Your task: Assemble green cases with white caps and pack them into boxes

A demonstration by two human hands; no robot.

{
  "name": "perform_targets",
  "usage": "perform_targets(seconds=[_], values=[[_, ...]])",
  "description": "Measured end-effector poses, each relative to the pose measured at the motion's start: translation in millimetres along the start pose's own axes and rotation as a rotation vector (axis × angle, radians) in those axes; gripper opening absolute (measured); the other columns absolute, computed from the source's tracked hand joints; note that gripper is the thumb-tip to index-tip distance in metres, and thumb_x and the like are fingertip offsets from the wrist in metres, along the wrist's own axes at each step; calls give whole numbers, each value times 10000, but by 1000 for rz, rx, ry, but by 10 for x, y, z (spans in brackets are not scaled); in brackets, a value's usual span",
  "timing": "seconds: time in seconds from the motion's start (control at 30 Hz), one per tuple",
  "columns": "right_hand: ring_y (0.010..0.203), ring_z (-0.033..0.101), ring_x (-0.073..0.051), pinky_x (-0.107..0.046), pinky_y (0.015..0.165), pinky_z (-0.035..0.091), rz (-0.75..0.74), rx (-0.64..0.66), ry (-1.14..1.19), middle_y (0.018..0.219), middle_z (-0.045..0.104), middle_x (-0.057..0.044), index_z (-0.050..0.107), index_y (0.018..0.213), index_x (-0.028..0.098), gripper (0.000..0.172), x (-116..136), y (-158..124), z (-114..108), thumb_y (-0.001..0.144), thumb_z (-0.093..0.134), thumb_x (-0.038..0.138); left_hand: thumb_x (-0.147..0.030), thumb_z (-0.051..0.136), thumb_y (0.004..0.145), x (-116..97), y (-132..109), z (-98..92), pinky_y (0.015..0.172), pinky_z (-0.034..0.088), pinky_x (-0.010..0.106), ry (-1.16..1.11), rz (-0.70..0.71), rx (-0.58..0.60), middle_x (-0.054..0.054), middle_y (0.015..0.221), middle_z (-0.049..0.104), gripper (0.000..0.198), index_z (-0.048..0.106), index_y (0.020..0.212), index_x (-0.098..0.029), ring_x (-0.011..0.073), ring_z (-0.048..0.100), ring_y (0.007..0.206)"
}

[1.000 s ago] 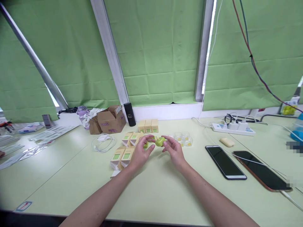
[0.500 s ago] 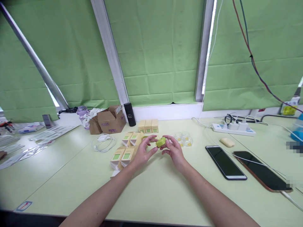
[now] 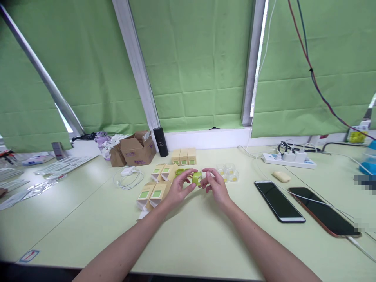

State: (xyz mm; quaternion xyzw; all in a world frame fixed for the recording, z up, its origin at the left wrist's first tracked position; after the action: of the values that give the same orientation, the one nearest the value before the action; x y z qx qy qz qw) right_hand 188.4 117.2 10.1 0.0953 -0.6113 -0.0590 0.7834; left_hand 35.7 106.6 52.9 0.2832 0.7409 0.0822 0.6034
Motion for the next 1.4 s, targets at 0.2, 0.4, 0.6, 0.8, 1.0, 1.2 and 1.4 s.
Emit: perform_targets(seconds=[0.2,0.4,0.6,0.8,1.0,1.2,1.4], values=[[754,633,-234,-352,704,460,-244,-268,-495,789,734,-44,673,1050,230,320,209,62,-398,931,611,520,-392,808,852,96,42,-131,938,467,354,-223,-54,-108,105,1348,669,461,666,1264,-241,257,634,1148],[998,584,-286,-401,833,419,-522,-243,-1287,1018,746,-86,720,1134,229,252,319,42,-249,932,580,176,-406,879,785,179,40,-125,928,463,345,-416,-135,-115,76,1101,760,569,578,1237,-236,230,688,1020],[1177,472,-335,-451,943,359,-505,-221,-1636,1254,657,-141,723,1228,244,345,148,118,-207,916,610,150,-360,884,772,197,33,-114,965,448,364,-453,-135,-100,76,1120,771,568,529,1200,-243,229,691,1037],[1222,435,-354,-484,997,331,-487,-198,-1695,1307,625,-161,734,1206,268,353,101,134,-207,931,562,127,-368,886,760,186,31,-99,968,456,387,-438,-128,-82,83,1134,774,577,515,1185,-245,244,705,1041],[1184,445,-340,-471,989,335,-480,-207,-1720,1223,644,-153,756,1040,250,253,117,131,-198,948,551,132,-386,878,767,201,38,-91,1002,458,416,-410,-115,-73,86,1131,782,565,517,1179,-248,259,718,1059],[1199,451,-355,-484,976,347,-504,-211,-1622,1209,649,-178,722,1077,191,239,161,119,-193,966,515,148,-387,886,757,227,42,-101,1017,460,432,-411,-120,-80,91,1122,784,579,518,1180,-242,263,723,1051],[1084,547,-317,-462,927,429,-477,-288,-889,1153,654,-126,661,1085,224,229,309,111,-383,953,613,405,-398,863,802,215,34,-143,1005,465,412,-408,-116,-103,109,1198,767,559,536,1225,-236,268,707,1106]])
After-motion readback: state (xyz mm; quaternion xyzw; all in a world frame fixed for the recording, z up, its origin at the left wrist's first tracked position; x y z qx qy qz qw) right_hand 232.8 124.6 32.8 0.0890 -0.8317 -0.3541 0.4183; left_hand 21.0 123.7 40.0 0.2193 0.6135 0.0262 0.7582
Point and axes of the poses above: each hand's wrist, its own y-axis towards the middle knuckle, its own z-axis out of the palm, x = y × z, the point moved 10 cm from there along y, towards the middle knuckle
